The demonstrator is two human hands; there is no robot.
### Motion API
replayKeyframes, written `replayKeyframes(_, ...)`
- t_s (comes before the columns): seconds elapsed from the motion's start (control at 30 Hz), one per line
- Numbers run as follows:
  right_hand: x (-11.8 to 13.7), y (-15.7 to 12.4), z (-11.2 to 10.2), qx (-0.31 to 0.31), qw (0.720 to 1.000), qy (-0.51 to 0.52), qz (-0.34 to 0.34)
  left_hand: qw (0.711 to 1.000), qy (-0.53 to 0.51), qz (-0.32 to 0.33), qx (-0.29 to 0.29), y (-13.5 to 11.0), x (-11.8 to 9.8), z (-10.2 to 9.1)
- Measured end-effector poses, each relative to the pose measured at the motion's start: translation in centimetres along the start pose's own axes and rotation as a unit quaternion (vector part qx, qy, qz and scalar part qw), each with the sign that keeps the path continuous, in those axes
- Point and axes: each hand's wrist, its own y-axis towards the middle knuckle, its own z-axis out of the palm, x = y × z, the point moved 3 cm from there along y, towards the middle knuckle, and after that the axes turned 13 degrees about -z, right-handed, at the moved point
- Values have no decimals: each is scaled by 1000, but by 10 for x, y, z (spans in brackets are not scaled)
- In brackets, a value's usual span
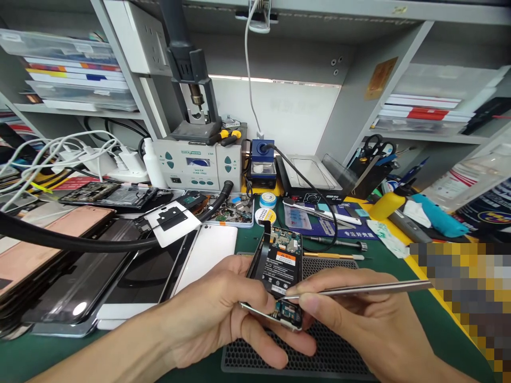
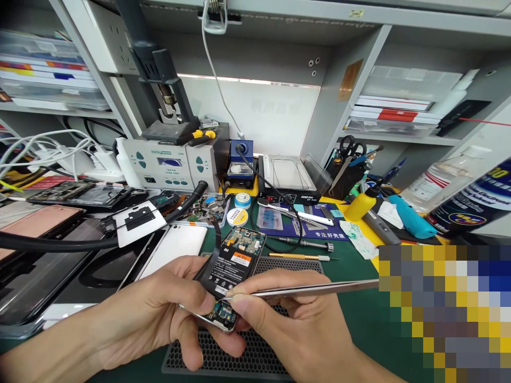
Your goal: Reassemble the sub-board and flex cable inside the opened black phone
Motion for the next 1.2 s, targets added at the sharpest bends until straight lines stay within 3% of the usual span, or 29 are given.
replayKeyframes(0.2,2,-1,0,8,999,-29,-33,1000,4,-5,-8,0,1,1)
replayKeyframes(0.57,2,-1,0,2,1000,-25,-10,1000,1,-4,-6,-2,0,1)
replayKeyframes(1.07,1,-3,-1,10,999,-39,-29,1000,-13,-3,-14,0,2,1)
replayKeyframes(1.2,-1,-4,-1,22,996,-55,-67,1000,-13,7,-7,1,2,0)
